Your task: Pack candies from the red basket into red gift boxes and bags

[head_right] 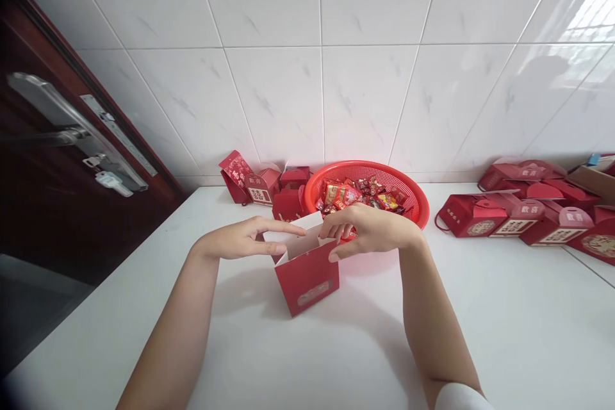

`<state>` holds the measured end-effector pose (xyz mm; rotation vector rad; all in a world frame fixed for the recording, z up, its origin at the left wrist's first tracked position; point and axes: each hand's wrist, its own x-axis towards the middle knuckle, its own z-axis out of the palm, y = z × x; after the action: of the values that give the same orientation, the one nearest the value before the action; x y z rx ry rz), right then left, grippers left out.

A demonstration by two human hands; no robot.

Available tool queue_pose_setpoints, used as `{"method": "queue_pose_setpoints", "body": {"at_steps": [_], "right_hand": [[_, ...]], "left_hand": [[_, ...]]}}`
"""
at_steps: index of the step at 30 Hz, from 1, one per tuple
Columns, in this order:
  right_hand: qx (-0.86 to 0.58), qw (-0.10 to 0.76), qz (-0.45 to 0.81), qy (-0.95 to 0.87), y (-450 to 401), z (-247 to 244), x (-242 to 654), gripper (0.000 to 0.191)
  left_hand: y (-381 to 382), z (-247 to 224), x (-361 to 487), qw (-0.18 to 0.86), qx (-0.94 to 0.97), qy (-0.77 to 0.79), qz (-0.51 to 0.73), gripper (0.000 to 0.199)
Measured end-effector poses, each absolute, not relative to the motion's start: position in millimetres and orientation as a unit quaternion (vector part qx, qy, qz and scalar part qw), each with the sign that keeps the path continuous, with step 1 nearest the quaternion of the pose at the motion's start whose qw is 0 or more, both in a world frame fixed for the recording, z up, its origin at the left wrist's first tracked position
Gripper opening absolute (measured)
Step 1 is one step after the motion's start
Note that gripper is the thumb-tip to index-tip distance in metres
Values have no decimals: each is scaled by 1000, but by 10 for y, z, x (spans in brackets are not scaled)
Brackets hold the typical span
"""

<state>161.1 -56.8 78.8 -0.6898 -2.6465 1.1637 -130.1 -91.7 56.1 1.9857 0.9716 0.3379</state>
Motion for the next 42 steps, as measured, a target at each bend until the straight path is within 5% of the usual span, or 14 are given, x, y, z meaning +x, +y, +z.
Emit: {"method": "queue_pose_setpoints", "body": {"at_steps": [4,12,26,33,42], "right_hand": [[-263,112,375,-882,-518,689,1609,22],[-371,181,293,-862,-452,528,1490,20],[-326,294,395,-807,-321,317,1279,24],[-288,348,424,-785,-317,341,1270,13],[-214,465,523,-681,-365,349,1200,30]], "left_hand": [[-887,520,-1309,408,798,409,174,41],[-845,458,-1313,372,779,447,234,64],[-829,457,-1331,407,734,501,212,80],[-773,427,-1330,353,731,499,304,29],[-864,525,-1198,353,650,462,489,34]]}}
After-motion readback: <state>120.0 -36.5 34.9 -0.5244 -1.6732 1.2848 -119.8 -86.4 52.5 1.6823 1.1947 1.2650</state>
